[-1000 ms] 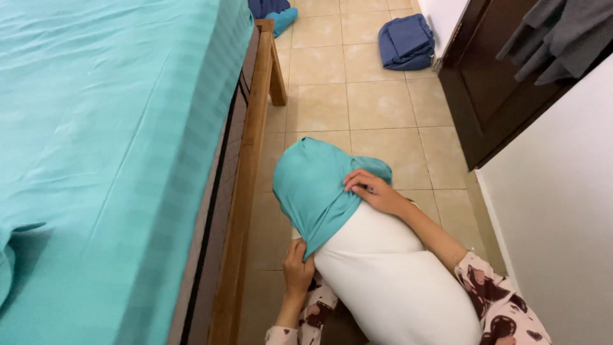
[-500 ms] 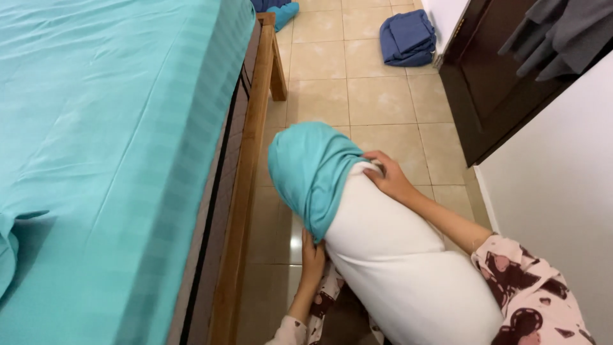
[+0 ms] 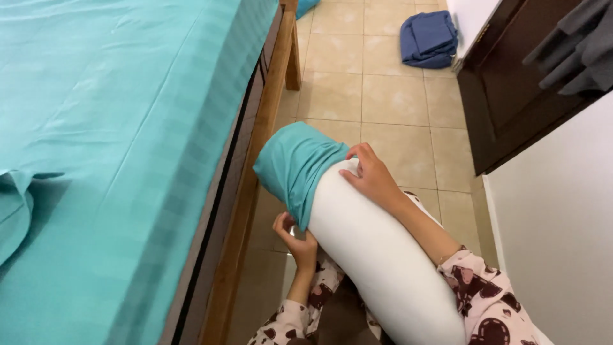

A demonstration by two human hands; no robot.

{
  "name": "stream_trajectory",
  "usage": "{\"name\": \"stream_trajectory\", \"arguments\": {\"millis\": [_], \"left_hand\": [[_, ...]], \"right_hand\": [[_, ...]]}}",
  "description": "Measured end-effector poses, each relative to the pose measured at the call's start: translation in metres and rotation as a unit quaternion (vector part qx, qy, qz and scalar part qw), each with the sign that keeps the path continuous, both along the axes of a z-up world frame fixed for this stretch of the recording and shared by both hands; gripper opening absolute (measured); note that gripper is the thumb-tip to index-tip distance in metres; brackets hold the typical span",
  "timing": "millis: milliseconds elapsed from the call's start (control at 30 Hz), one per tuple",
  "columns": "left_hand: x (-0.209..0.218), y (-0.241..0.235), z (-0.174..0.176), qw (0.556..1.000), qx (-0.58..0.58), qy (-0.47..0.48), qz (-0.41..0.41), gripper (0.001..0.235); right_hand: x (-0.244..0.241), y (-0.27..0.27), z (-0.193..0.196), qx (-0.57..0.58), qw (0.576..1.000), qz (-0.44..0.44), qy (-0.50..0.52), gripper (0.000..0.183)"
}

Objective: The person puts a turquoise striped case onto a long white bolster.

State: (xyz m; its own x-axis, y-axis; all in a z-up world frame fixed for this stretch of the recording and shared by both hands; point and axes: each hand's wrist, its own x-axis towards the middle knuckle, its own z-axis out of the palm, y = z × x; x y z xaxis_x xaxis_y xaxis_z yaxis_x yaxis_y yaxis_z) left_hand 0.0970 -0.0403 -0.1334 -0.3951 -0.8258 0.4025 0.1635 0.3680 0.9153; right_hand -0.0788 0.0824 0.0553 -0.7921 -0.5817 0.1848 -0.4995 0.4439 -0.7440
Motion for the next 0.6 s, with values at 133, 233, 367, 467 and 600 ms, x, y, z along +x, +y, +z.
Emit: {"name": "stream_trajectory", "arguments": {"millis": [133, 233, 367, 467, 600], "left_hand": [[-0.013, -0.026, 0.072, 0.995, -0.102, -0.013, -0.002, 0.043], [-0.021, -0.035, 0.106, 0.981, -0.183, -0.066, -0.002, 0.022], [-0.012, 0.006, 0.131, 0.935, -0.336, -0.051, -0.103, 0.009], [-0.009, 0.026, 0.129, 0.937, -0.309, -0.085, -0.139, 0.017], [-0.014, 0.018, 0.129, 0.971, -0.201, -0.115, -0.056, 0.042]], "right_hand": [[0.004, -0.016, -0.002, -0.015, 0.997, 0.075, 0.018, 0.041], [0.014, -0.024, -0.001, -0.081, 0.983, 0.137, 0.087, 0.044], [0.009, -0.033, -0.006, -0.054, 0.958, 0.098, 0.265, 0.038], [0.0, -0.028, -0.007, -0.047, 0.957, 0.059, 0.28, 0.035], [-0.029, -0.001, -0.009, 0.008, 0.962, 0.087, 0.257, 0.026]]}}
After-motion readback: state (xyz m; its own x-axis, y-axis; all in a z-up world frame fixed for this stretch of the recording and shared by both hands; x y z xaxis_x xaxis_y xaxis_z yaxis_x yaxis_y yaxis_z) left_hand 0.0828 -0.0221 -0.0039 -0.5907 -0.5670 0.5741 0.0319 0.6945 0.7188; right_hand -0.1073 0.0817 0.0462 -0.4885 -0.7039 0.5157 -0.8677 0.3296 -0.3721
